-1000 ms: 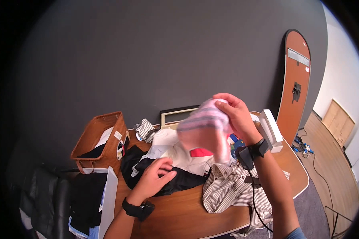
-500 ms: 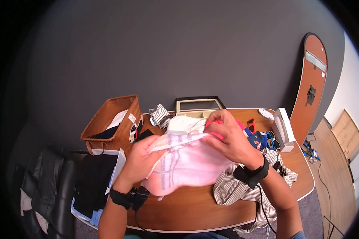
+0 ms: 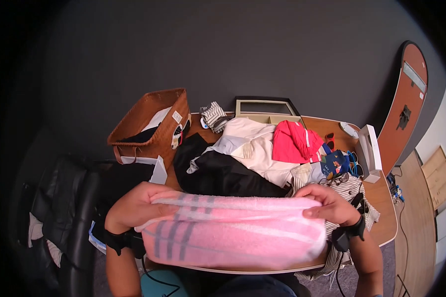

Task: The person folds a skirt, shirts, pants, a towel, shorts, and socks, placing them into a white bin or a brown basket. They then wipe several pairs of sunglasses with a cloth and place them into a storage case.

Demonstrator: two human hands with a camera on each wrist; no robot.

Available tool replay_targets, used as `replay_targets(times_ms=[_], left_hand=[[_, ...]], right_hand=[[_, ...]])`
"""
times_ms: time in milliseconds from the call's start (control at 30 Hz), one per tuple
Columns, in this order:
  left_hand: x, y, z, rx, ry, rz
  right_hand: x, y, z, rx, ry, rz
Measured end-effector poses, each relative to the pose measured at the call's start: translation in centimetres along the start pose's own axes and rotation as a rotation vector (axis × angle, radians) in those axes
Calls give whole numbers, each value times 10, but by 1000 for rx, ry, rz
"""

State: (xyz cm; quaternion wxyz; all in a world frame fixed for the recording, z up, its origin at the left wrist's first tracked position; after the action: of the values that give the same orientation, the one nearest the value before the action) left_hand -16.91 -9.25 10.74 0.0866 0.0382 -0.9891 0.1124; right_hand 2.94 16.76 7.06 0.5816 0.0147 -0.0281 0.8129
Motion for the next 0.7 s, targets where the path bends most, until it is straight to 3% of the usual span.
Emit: replay_targets(times_ms=[100,167,233,267,300,367,433,467,533,633,700], left_hand=[[-8,10,16,69,-18,29],[0,31,65,203,105,19],[-4,47,110,158,57,2],[3,45,119,164,383,-169],[3,40,111,169,708,-338],[-13,40,122,163,585,-359],[-47,46,130,-43,493,-194],[-56,47,132,-42,490,-193],[-91,52,127,-89,864,8],[-95,56,144,10,943,70],[-93,55,133,-34,938,42]], right_hand=[[9,6,-5,-76,-48,-38],[21,18,-35,-46,-120,-57],[33,19,-84,-250,-281,-75],[27,20,-75,-335,-558,-126],[21,21,-72,-264,-881,-166],[-5,23,-58,-139,-1058,-211],[-41,35,-51,-11,-1000,-121],[-57,41,-55,51,-975,-55],[-79,56,-57,18,-1083,-13],[-82,72,-89,-26,-1140,44],[-84,81,-93,-24,-1130,71]])
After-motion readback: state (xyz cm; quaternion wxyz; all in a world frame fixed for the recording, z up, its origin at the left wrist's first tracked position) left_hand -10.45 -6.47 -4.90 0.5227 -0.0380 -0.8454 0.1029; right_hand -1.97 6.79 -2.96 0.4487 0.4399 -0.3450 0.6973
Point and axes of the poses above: each hand's wrist, its own y-axis towards the middle knuckle, its own x-axis out of the back of the hand, z = x × y, the point moved 8 cm from there along y, towards the middle knuckle, and after that the axes turned 15 degrees about z, right-handed, at the moved point
